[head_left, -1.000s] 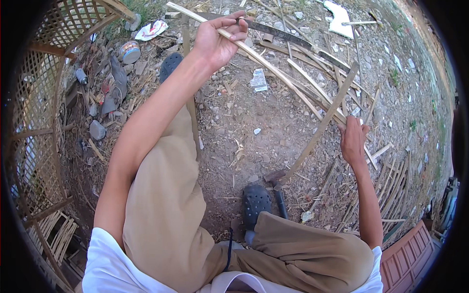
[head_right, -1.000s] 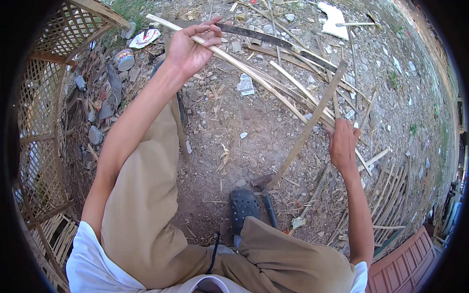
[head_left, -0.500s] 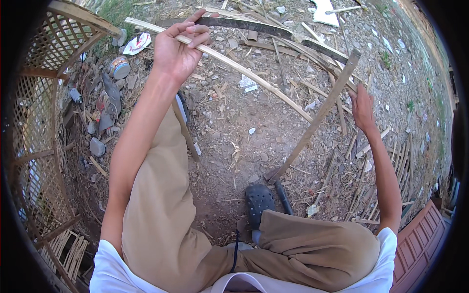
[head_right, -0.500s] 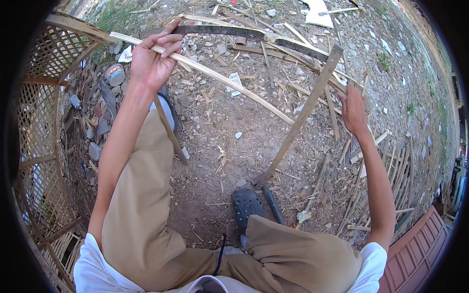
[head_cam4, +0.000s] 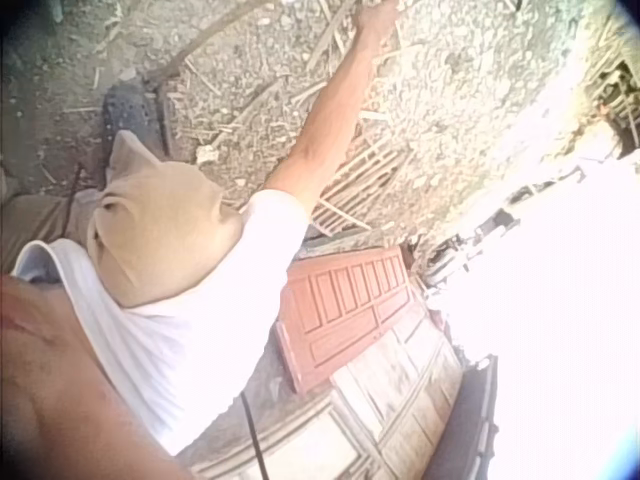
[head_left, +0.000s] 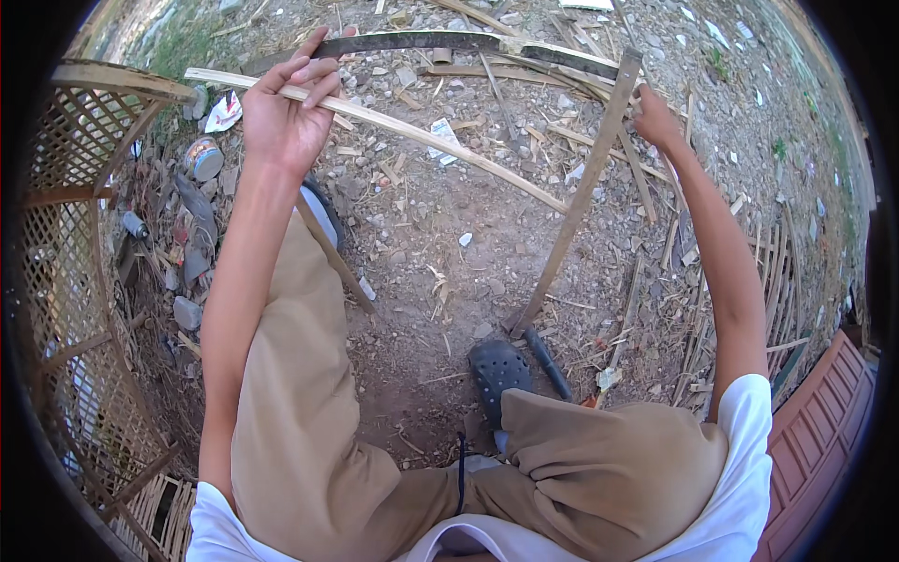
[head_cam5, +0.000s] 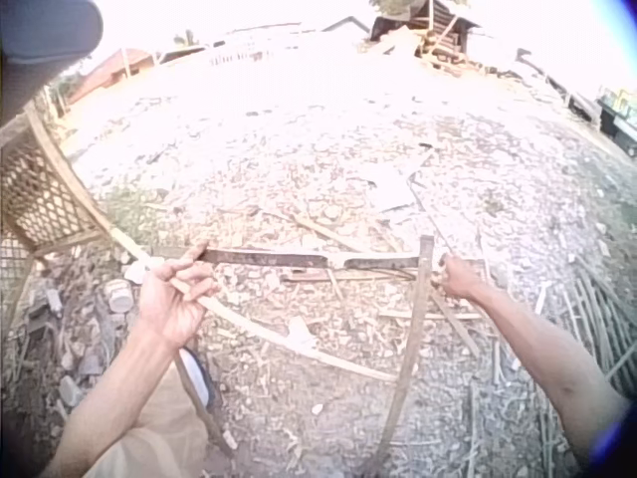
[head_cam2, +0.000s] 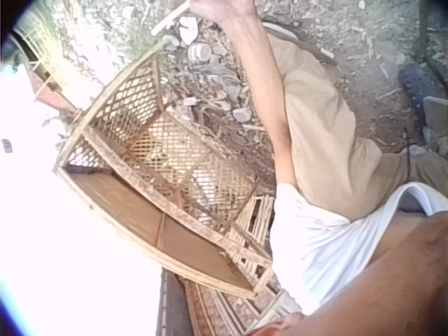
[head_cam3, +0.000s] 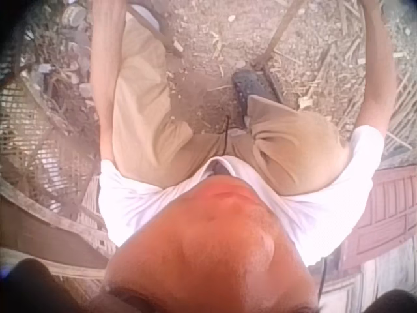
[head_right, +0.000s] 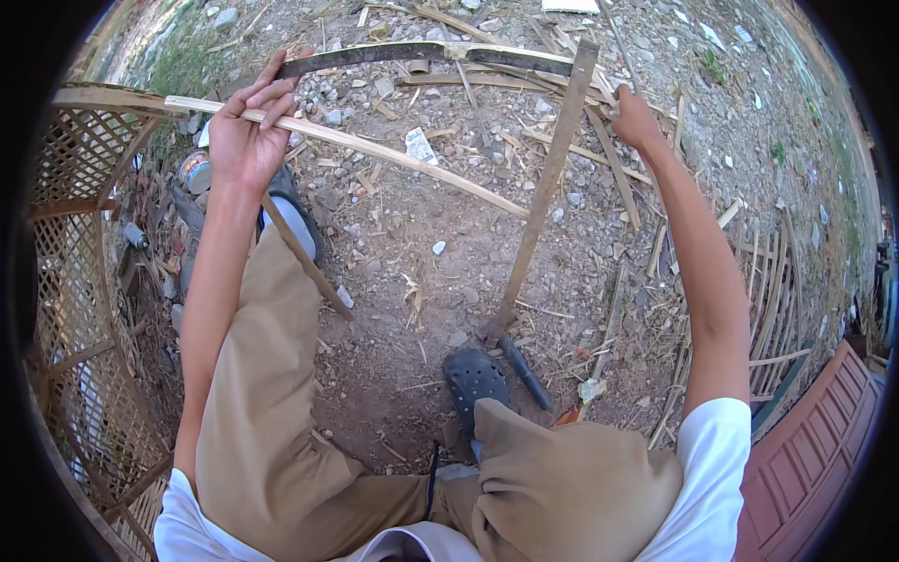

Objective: The person scrapes a thin bamboo strip with a knife and bends it into a curved shape by hand.

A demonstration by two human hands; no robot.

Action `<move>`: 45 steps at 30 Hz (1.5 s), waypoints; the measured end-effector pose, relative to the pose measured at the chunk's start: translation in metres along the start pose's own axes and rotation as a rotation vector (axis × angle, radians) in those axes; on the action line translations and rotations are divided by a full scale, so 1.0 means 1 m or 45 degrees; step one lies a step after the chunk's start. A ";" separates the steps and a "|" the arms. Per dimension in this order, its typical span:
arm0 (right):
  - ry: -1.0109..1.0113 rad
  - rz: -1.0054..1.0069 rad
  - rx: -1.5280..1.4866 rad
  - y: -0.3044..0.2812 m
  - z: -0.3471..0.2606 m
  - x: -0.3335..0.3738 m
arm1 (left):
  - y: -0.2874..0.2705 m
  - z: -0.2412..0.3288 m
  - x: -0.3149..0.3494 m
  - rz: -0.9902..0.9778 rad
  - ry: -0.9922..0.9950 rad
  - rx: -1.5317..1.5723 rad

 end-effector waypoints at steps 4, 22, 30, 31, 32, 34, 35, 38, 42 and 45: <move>-0.087 0.344 0.062 -0.011 0.006 0.006 | -0.002 0.002 0.000 -0.013 -0.012 0.000; -0.556 -0.354 0.212 0.030 -0.097 0.054 | 0.000 -0.003 -0.004 -0.013 -0.058 -0.003; -0.515 -0.094 0.151 0.030 -0.054 0.066 | 0.002 -0.002 -0.004 -0.003 -0.041 -0.003; -0.469 -0.210 0.200 0.030 -0.050 0.064 | 0.002 -0.002 -0.004 -0.023 -0.049 -0.009; -0.414 -0.338 0.240 0.037 -0.044 0.068 | 0.000 -0.002 -0.004 -0.013 -0.056 -0.004; -0.510 -0.233 0.269 0.049 -0.034 0.070 | -0.003 -0.003 -0.006 -0.022 -0.064 0.070; -0.615 -0.103 0.305 0.049 -0.032 0.067 | -0.002 -0.003 -0.007 -0.022 -0.062 0.047; -0.535 -0.125 0.130 0.050 -0.030 0.061 | -0.001 -0.005 -0.007 -0.045 -0.066 -0.015; -0.509 -0.026 0.085 0.020 -0.044 0.059 | -0.002 0.001 -0.005 -0.014 -0.063 -0.027; -0.345 0.158 0.050 -0.016 -0.038 0.057 | -0.002 -0.003 -0.007 -0.020 -0.079 0.002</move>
Point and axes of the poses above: each hand's wrist, its own x-axis away from the middle knuckle, its own y-axis out of the palm, z = x × y, the point moved 1 cm from there along -x, towards the middle knuckle, and after that the axes turned 5 degrees about -z, right-handed, at the moved point
